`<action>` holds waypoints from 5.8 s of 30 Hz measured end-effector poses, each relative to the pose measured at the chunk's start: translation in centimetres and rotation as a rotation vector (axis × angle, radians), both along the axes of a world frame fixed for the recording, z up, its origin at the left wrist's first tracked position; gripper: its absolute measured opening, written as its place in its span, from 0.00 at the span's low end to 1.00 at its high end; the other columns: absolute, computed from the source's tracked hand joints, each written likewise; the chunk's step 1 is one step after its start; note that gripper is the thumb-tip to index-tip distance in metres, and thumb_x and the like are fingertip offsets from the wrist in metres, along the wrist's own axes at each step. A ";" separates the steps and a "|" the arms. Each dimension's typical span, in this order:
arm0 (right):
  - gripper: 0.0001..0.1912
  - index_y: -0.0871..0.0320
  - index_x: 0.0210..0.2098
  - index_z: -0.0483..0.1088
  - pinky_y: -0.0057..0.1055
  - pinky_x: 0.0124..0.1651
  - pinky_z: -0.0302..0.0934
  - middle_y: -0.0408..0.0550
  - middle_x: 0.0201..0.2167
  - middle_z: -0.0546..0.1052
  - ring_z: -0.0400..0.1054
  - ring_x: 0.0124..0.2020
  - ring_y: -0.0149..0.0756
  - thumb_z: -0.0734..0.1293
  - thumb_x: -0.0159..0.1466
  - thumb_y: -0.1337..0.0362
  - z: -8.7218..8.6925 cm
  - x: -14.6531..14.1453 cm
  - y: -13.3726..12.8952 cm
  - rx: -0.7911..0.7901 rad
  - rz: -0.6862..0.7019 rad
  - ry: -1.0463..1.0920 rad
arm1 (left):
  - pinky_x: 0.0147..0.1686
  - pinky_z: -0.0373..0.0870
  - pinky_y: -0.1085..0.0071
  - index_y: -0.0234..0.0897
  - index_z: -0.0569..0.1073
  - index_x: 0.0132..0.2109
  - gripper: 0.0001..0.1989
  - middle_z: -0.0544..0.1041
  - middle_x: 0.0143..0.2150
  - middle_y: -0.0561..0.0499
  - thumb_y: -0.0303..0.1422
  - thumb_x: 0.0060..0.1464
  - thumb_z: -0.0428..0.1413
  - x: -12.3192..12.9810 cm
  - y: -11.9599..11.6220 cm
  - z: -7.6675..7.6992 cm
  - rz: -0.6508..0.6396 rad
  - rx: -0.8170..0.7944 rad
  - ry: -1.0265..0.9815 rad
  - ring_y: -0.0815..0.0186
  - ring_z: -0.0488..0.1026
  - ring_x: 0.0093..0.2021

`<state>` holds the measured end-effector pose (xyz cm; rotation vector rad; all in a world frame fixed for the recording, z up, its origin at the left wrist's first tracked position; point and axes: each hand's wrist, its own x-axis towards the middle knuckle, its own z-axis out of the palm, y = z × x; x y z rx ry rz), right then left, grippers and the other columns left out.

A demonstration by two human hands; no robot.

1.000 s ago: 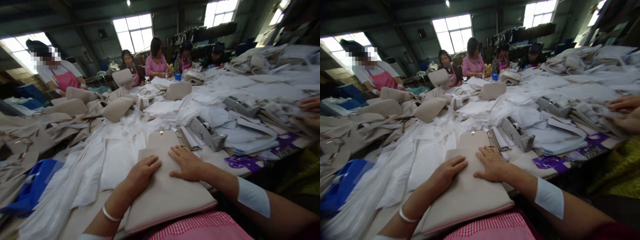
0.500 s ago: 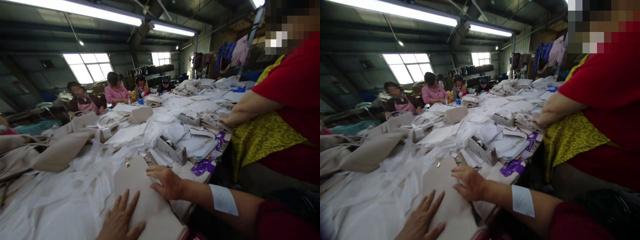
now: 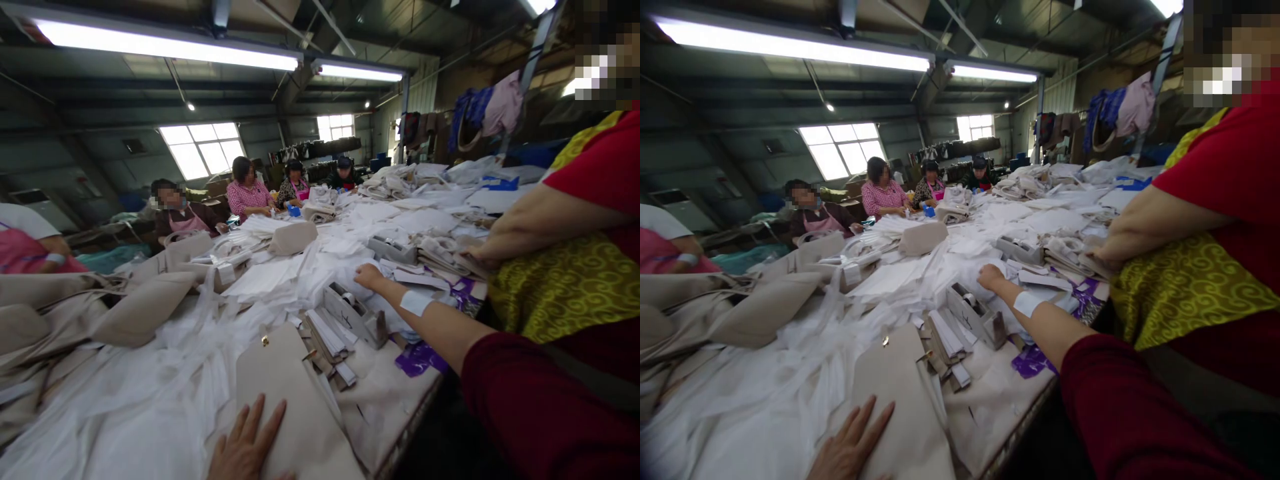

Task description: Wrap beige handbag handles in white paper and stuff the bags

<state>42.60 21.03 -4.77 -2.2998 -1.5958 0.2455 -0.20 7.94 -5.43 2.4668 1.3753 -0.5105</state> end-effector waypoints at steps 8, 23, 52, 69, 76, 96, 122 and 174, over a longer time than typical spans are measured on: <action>0.13 0.63 0.43 0.71 0.35 0.40 0.68 0.50 0.40 0.77 0.72 0.37 0.35 0.63 0.68 0.59 6.9 1.1 0.7 0.194 -0.076 0.176 | 0.62 0.48 0.38 0.50 0.55 0.68 0.39 0.47 0.72 0.40 0.54 0.52 0.54 -1.2 -0.2 -0.3 -0.019 0.052 -0.156 0.41 0.44 0.70; 0.06 0.59 0.26 0.73 0.50 0.62 0.52 0.57 0.59 0.69 0.62 0.61 0.51 0.65 0.55 0.73 3.8 -22.9 -12.0 0.099 1.515 -0.018 | 0.50 0.72 0.63 0.31 0.55 0.66 0.42 0.73 0.56 0.34 0.48 0.53 0.59 -5.0 -0.1 -1.2 0.832 -0.187 -1.509 0.56 0.73 0.54; 0.18 0.59 0.51 0.73 0.42 0.52 0.63 0.56 0.47 0.78 0.71 0.49 0.48 0.62 0.65 0.61 5.5 -29.0 -9.6 -0.018 1.189 0.008 | 0.44 0.70 0.62 0.29 0.47 0.70 0.42 0.79 0.44 0.37 0.32 0.52 0.54 -6.6 -5.0 0.2 0.790 0.307 -0.615 0.53 0.77 0.44; 0.40 0.50 0.70 0.47 0.64 0.63 0.39 0.62 0.70 0.48 0.43 0.69 0.62 0.56 0.65 0.40 -1.5 -30.1 -11.7 -0.241 1.324 -0.018 | 0.34 0.68 0.71 0.27 0.67 0.61 0.34 0.79 0.35 0.44 0.40 0.50 0.60 -9.2 0.6 0.8 0.949 0.058 -0.821 0.61 0.75 0.34; 0.41 0.48 0.69 0.49 0.66 0.62 0.38 0.61 0.70 0.49 0.44 0.68 0.63 0.56 0.63 0.37 -1.2 -29.0 -10.6 -0.236 1.387 -0.032 | 0.38 0.68 0.71 0.26 0.63 0.63 0.31 0.76 0.31 0.49 0.32 0.53 0.55 -9.3 -0.7 -1.5 0.887 0.137 -0.729 0.64 0.74 0.34; 0.41 0.53 0.66 0.57 0.61 0.62 0.47 0.58 0.68 0.56 0.49 0.67 0.60 0.59 0.62 0.37 -2.2 -27.5 -9.4 -0.203 1.484 -0.074 | 0.66 0.51 0.60 0.30 0.48 0.70 0.42 0.54 0.70 0.37 0.54 0.60 0.45 -4.7 2.0 -3.2 0.006 0.021 -0.583 0.55 0.53 0.69; 0.48 0.67 0.70 0.45 0.58 0.64 0.45 0.68 0.69 0.49 0.44 0.68 0.62 0.57 0.63 0.39 0.2 -29.1 -12.6 -0.304 1.024 0.075 | 0.59 0.41 0.28 0.52 0.39 0.71 0.45 0.45 0.73 0.45 0.50 0.53 0.53 -2.6 2.2 -2.4 -0.220 0.049 -0.206 0.42 0.44 0.70; 0.41 0.68 0.66 0.55 0.53 0.62 0.51 0.69 0.65 0.60 0.55 0.64 0.59 0.57 0.66 0.43 0.4 -28.1 -10.6 -0.354 1.330 -0.104 | 0.61 0.53 0.46 0.42 0.50 0.70 0.49 0.56 0.69 0.38 0.65 0.49 0.45 -6.5 0.9 -1.6 0.013 -0.014 -0.255 0.46 0.54 0.67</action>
